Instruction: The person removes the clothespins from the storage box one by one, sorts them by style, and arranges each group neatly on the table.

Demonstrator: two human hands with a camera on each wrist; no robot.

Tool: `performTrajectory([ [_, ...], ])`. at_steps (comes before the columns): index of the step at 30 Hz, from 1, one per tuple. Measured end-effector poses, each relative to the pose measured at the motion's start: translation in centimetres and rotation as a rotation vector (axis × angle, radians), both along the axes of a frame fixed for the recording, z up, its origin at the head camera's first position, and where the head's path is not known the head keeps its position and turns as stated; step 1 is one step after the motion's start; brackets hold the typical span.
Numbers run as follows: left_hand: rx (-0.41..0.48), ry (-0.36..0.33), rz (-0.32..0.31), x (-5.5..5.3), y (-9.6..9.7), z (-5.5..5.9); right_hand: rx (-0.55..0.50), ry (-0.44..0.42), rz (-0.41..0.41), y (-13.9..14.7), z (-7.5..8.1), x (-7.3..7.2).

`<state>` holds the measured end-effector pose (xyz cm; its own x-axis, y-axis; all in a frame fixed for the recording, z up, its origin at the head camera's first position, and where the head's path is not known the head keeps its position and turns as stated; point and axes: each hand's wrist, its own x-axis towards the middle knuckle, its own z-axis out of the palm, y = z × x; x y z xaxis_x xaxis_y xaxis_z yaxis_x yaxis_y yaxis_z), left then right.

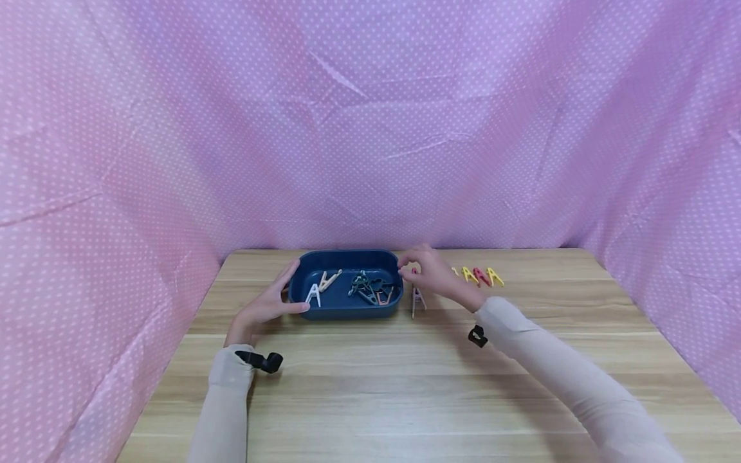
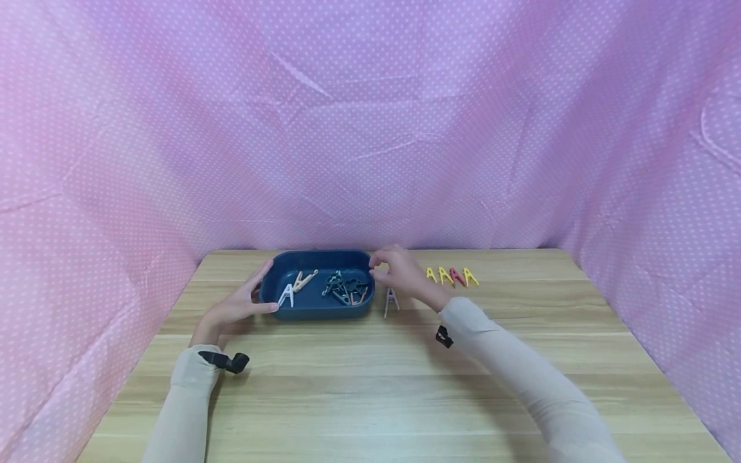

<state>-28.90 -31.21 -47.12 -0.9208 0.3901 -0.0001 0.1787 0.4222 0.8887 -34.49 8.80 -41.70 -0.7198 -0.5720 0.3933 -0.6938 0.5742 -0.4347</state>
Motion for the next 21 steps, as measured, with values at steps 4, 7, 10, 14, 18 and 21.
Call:
performTrajectory([
  [4,-0.005,0.007,-0.003,-0.1,-0.1,0.0,0.044,-0.004,0.028,-1.0,-0.2,0.1],
  [7,-0.009,0.017,-0.007,-0.1,-0.1,0.0,0.083,-0.002,0.056,-1.7,-0.3,0.3],
  [10,-0.01,0.022,-0.003,0.0,-0.1,0.0,0.133,0.001,0.087,-2.3,-0.5,0.4],
  [14,-0.004,0.011,0.0,0.1,-0.1,0.1,0.204,0.017,0.12,-3.0,-0.7,0.1],
  [18,0.0,0.008,-0.003,0.1,0.0,0.2,0.277,0.03,0.146,-3.5,-0.6,-0.2],
  [21,-0.011,0.017,-0.003,0.1,0.0,0.2,0.326,0.028,0.159,-3.7,-0.6,-0.5],
])
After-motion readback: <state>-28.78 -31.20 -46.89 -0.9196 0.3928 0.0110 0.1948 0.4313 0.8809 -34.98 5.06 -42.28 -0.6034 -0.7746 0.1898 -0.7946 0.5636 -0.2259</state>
